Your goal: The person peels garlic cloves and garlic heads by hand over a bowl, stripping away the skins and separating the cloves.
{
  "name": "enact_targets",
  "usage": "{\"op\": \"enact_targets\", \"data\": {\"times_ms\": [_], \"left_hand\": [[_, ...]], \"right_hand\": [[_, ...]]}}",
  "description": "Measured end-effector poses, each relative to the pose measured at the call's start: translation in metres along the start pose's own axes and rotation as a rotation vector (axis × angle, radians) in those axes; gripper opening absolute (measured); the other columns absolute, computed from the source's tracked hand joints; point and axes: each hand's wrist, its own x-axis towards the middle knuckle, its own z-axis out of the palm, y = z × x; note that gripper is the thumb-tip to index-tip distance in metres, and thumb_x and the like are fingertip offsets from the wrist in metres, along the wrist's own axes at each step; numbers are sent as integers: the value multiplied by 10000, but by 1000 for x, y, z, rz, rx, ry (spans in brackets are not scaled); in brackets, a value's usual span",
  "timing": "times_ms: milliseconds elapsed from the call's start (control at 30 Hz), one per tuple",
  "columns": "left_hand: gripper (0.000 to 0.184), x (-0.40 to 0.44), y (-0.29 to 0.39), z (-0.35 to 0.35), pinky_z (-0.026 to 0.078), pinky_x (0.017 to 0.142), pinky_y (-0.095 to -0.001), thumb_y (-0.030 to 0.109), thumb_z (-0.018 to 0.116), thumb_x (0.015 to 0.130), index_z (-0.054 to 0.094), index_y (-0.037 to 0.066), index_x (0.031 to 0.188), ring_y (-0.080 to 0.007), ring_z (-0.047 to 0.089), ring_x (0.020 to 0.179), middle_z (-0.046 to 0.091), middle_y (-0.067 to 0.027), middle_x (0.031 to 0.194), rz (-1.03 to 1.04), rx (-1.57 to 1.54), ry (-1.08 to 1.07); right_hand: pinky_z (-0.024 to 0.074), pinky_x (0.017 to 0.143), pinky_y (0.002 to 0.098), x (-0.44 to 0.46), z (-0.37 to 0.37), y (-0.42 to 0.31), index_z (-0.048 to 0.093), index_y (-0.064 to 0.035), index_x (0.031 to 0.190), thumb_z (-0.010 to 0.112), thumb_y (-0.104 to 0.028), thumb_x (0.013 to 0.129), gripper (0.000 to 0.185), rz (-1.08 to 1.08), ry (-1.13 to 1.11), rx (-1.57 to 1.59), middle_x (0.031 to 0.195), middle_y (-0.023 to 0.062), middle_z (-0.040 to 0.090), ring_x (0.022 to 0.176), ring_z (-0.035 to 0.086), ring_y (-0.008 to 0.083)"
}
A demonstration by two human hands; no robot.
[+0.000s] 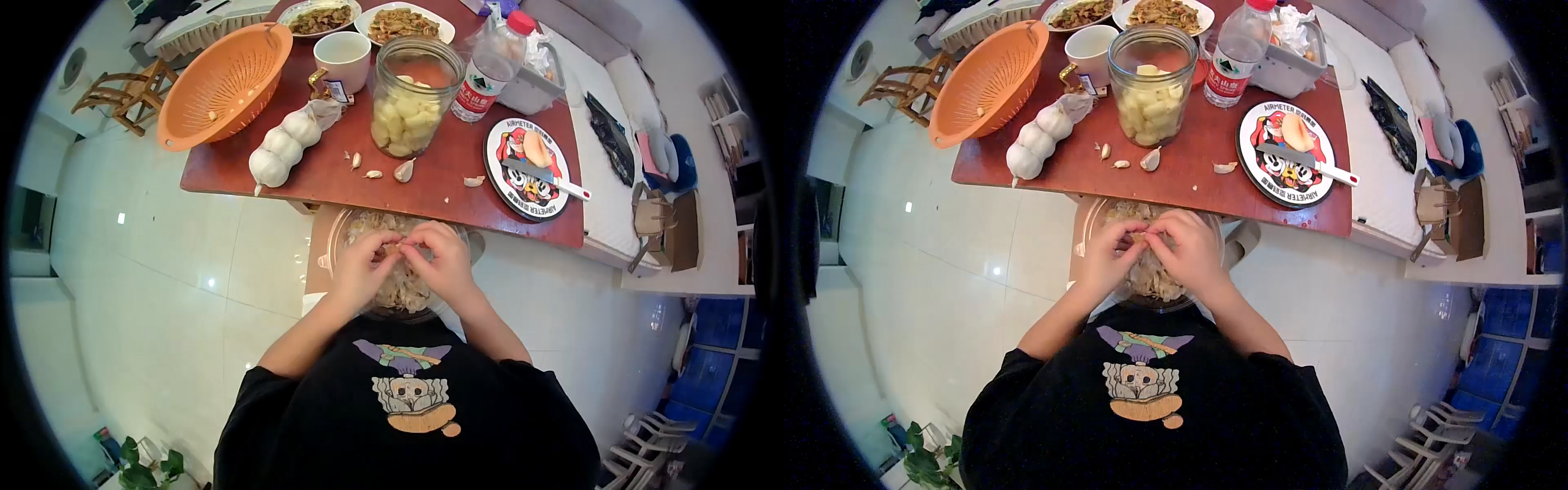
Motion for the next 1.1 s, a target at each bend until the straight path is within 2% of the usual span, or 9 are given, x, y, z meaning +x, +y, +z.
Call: {"op": "enact_targets", "data": {"times_ms": [100,300,500,600,700,900,1033,1100], "left_hand": [[227,0,-1,-2,502,589,-294,53,710,775,625,38,985,-203,612,653,611,-91,873,76,136,1],[198,0,8,-5,505,605,-296,34,706,761,609,28,934,-224,614,669,591,-106,854,102,178,-37],[163,-1,9,-1,517,641,-261,10,678,796,592,19,934,-168,625,718,603,-78,875,58,41,-41],[167,-1,-9,4,521,682,-249,13,650,841,573,18,989,-128,623,761,613,-54,911,-211,-556,-87],[184,1,-7,-2,525,740,-246,27,615,876,549,32,1048,-119,614,826,620,-56,994,-377,-808,-61],[229,-3,-16,-3,495,736,-218,20,619,874,541,31,1090,-90,594,843,612,-41,989,-312,-701,-99],[236,-4,-16,-1,472,707,-202,3,631,862,544,37,1079,-68,575,830,603,-23,975,-211,-459,-151],[221,-4,-10,0,465,704,-196,11,631,864,543,36,1066,-65,569,815,602,-21,965,-232,-516,-125]], "right_hand": [[481,729,368,-1,1,-2,624,-33,789,683,-94,741,97,31,-9,-9,844,89,635,832,610,286],[487,700,357,-2,1,-3,604,-36,754,661,-60,697,85,28,30,-36,812,85,628,805,614,278],[488,669,346,-9,7,6,573,-32,764,655,-53,694,109,44,46,-21,785,95,608,754,606,270],[484,662,342,-13,7,7,557,-27,791,638,-52,713,115,219,36,117,778,103,592,724,596,259],[480,658,336,-16,7,12,544,-20,810,619,-56,732,113,198,31,94,778,108,579,708,588,244],[480,659,319,-17,6,15,575,-10,892,615,-74,810,111,100,-44,30,791,112,589,718,593,245],[482,658,303,-11,3,4,628,-8,941,633,-66,824,131,75,-36,206,837,110,627,751,616,227],[482,658,287,-9,1,7,649,-7,946,651,-56,811,143,10,-66,182,847,102,641,759,626,208]]}}
